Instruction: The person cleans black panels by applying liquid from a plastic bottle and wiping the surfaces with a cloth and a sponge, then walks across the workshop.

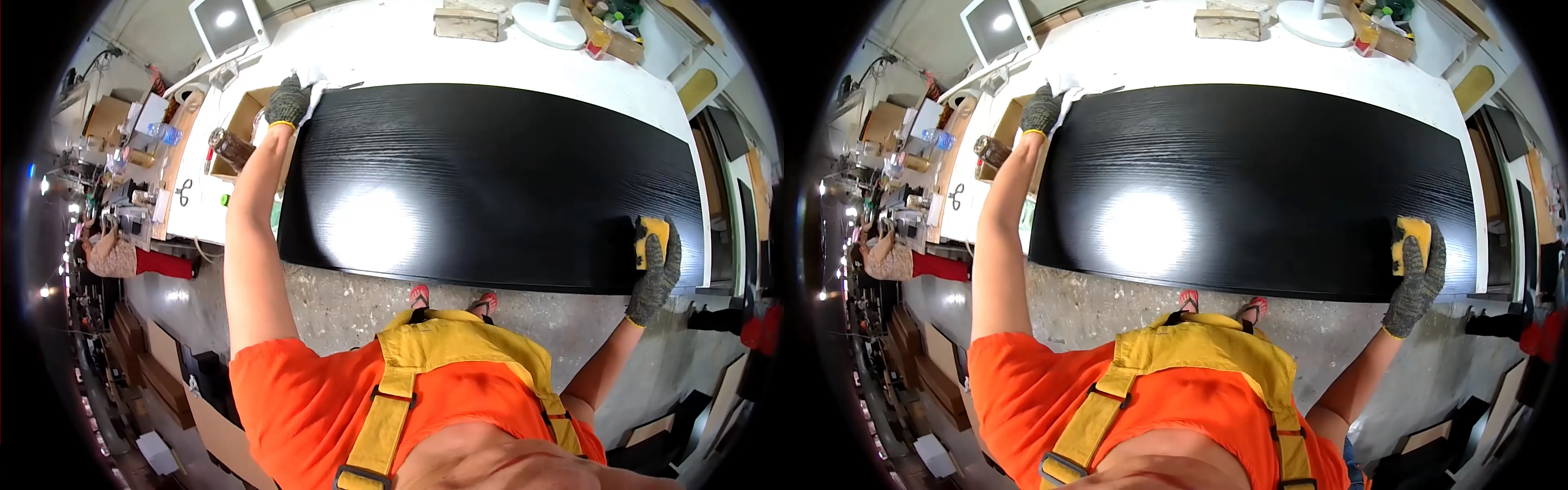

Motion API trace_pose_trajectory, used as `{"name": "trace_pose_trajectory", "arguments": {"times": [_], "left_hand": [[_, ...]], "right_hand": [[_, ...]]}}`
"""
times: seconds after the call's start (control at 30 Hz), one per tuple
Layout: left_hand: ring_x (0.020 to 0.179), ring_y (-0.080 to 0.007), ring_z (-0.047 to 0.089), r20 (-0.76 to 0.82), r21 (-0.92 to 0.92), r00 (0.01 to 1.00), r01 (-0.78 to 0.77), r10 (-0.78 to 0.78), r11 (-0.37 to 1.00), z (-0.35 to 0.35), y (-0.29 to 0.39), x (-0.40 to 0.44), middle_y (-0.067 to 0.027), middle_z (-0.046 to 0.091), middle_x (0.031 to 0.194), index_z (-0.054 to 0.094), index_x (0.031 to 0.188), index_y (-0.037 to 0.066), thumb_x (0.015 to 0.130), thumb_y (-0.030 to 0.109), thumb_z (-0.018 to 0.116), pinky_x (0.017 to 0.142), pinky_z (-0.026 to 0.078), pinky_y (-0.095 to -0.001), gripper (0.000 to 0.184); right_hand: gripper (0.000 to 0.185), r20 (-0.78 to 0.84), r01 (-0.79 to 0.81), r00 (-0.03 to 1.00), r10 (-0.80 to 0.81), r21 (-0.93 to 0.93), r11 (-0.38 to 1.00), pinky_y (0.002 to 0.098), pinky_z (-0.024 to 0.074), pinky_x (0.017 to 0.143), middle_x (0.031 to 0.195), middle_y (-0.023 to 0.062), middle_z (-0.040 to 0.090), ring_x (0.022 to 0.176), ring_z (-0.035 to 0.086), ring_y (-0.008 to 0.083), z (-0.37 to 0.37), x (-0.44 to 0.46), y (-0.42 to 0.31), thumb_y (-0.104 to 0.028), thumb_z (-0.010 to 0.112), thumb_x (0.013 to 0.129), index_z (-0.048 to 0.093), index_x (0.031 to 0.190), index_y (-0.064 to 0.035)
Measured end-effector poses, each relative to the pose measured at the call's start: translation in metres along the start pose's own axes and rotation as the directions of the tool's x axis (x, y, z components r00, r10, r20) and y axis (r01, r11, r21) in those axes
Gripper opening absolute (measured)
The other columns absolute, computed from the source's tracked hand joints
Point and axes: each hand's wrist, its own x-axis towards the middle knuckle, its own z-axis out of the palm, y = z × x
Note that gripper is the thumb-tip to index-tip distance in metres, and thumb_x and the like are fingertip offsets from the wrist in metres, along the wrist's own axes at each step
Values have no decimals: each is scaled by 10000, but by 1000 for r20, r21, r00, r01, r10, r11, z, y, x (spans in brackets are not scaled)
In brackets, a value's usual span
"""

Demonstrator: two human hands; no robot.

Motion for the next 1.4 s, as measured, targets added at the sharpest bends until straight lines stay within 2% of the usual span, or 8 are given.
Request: {"name": "trace_pose_trajectory", "arguments": {"times": [0.1,0.17,0.27,0.47,0.67,0.77,1.1,1.4], "left_hand": [[1037,-364,584,-123,85,991,-48,58,995,-16,-47,-40,-224,606,1115,585,1177,85,835,416,558,891,458,-438,477],[957,-356,603,-192,-188,971,106,-142,976,-43,-51,-41,-221,623,1043,597,1145,75,831,351,596,832,479,-420,418],[824,-309,623,-180,-692,977,-45,-112,720,-99,-7,-61,-207,641,919,613,1120,68,829,227,652,744,502,-384,334],[996,-335,594,59,-461,958,-224,281,859,-57,50,-58,-216,621,1071,586,1172,24,841,375,621,841,470,-390,484],[1045,-332,601,102,-386,971,-163,217,908,-30,81,-47,-209,635,1107,595,1161,-2,840,395,642,873,468,-380,512],[961,-303,633,37,-596,929,-274,367,754,-26,185,-64,-174,666,1029,625,1090,4,794,312,718,835,487,-381,437],[788,-365,641,9,-501,717,-600,697,624,-37,539,-80,-226,660,833,648,866,-8,738,613,627,702,490,-426,635],[1044,-355,590,-121,-404,498,-815,859,416,-36,790,-104,-249,622,1090,590,1135,-58,776,664,516,913,445,-418,810]], "right_hand": [[483,-19,37,999,-37,-17,999,267,517,821,1131,139,609,974,608,180,2,-1,-3,-168,681,839,527,1263,5],[464,15,30,999,-30,-1,1000,270,510,835,1137,138,606,974,605,176,-1,1,0,-175,665,853,533,1263,-3],[449,-30,77,996,-83,-151,985,286,506,848,1154,140,597,992,600,184,2,-2,-6,-167,647,864,529,1266,-4],[416,3,110,994,-110,-61,992,325,487,893,1154,131,606,1020,596,220,-2,3,0,-130,661,829,567,1210,7],[446,-49,214,973,-226,-178,960,323,500,872,1079,118,629,986,616,225,-2,-13,-11,-134,738,752,603,1163,-28],[447,-67,214,974,-217,-48,976,319,512,857,1082,114,629,972,621,215,-1,-2,1,-127,755,739,605,1149,-32],[496,43,477,879,-475,-86,874,382,453,948,1140,103,632,1016,618,243,-15,2,15,-248,785,712,611,1137,-61],[546,207,391,902,-379,-16,920,404,447,935,1143,91,614,1061,560,295,-44,10,17,-332,736,753,566,1210,-86]]}}
